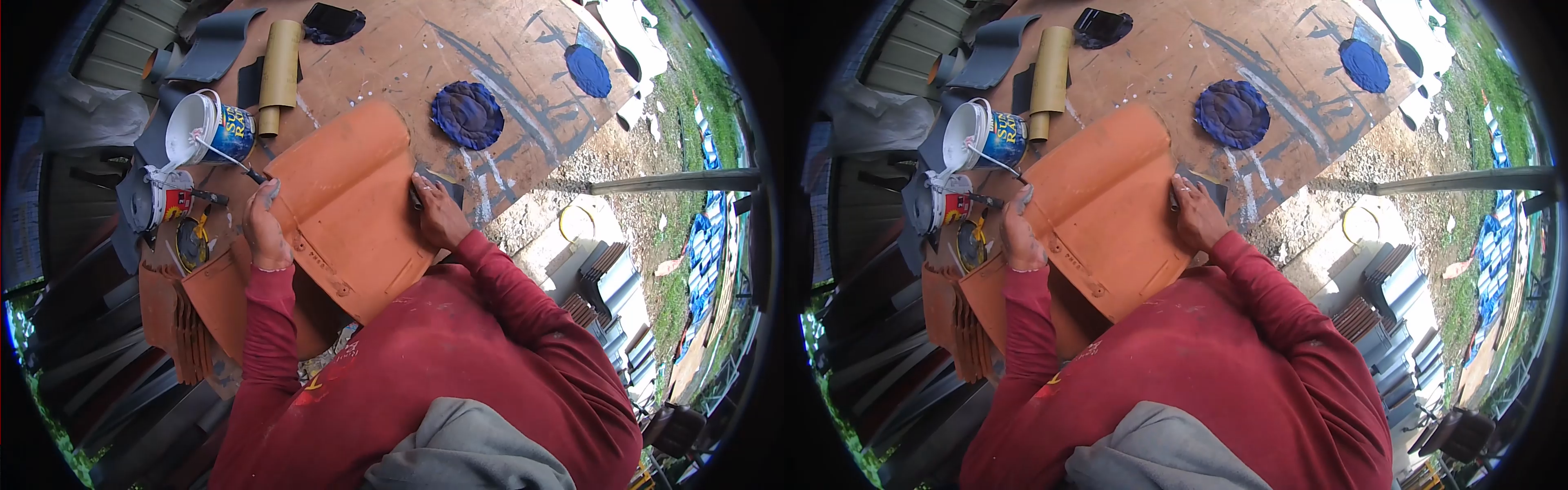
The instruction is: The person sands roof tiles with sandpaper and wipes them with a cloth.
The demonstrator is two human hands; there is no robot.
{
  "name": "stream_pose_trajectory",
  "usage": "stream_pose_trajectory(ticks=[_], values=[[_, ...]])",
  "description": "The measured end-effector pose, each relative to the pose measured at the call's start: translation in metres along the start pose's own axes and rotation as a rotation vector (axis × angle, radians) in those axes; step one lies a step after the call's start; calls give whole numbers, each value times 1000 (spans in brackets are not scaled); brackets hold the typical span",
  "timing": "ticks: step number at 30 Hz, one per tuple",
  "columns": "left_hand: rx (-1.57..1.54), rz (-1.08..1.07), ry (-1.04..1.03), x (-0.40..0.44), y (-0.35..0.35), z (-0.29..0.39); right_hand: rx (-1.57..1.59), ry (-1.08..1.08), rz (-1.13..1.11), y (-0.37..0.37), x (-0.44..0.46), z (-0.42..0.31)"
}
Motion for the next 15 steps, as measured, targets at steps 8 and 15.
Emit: stream_pose_trajectory(ticks=[8, 15], values=[[20, 21, 8, 7, 12, -9, -86, 82, -75, 21, -3, 6], [-78, -46, 49, 18, 19, -27, -143, 40, 47, 21, 11, 5]])
Point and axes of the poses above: each hand's wrist, its own x-axis towards the middle knuckle, its own y-axis out of the back of the hand, z = x × y, the point moved 6 cm from there along x, towards the middle knuckle, and after that the axes turned 6 degrees about -z, right-handed, at the moved point
